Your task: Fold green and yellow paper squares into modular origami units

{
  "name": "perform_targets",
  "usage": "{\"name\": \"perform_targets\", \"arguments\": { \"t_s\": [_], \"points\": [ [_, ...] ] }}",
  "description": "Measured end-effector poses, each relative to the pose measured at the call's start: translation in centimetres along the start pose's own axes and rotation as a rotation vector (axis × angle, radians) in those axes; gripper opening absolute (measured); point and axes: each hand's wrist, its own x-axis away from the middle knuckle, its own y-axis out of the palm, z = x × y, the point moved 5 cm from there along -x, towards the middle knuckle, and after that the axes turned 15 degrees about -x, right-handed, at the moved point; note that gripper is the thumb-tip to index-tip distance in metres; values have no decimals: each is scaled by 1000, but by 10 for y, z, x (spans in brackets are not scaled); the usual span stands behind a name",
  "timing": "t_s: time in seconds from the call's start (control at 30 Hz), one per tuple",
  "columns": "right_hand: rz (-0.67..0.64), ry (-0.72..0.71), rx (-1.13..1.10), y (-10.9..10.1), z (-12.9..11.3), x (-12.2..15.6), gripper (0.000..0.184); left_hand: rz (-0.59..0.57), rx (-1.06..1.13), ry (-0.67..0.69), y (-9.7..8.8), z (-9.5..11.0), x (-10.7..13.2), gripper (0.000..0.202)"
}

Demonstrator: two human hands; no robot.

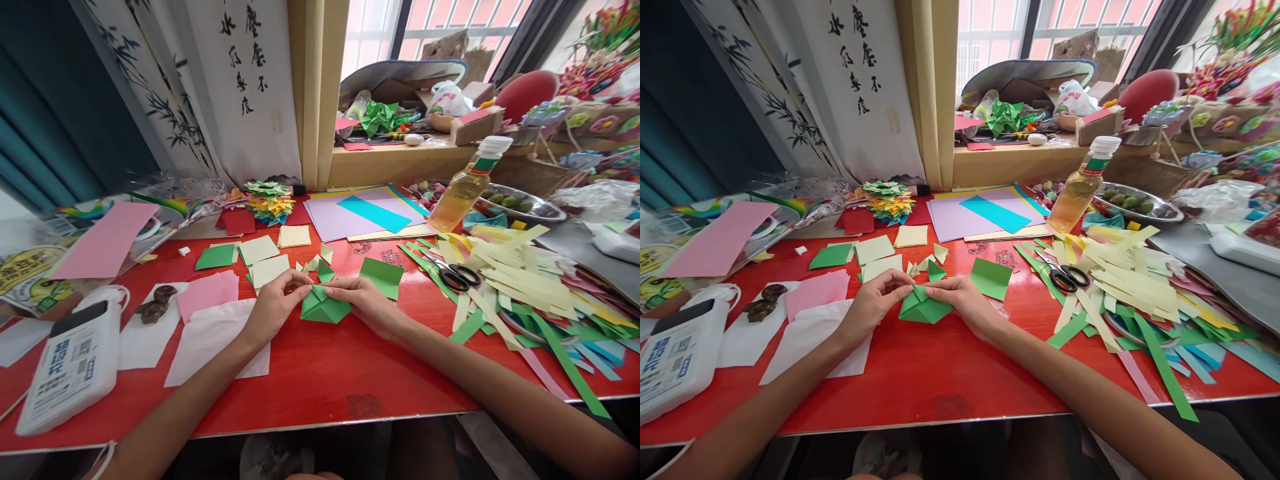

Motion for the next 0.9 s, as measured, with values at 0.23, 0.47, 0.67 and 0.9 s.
{"name": "perform_targets", "arguments": {
  "t_s": [0.23, 0.47, 0.67, 0.9],
  "points": [
    [12, -15, 25, -1, 1, 0, 30, -19, -38, -6, -1, 0, 0, 14],
    [8, -30, 41, -1, 1, 0, 27, -81, -33, -34, 0, -4, -1, 19],
    [19, -54, 109, -2, -1, -1, 29, -178, 41, -40, 3, -4, -1, 18],
    [56, -46, 167, -3, 1, 0, 27, -184, 19, -72, 3, -5, -1, 17]
  ]
}}
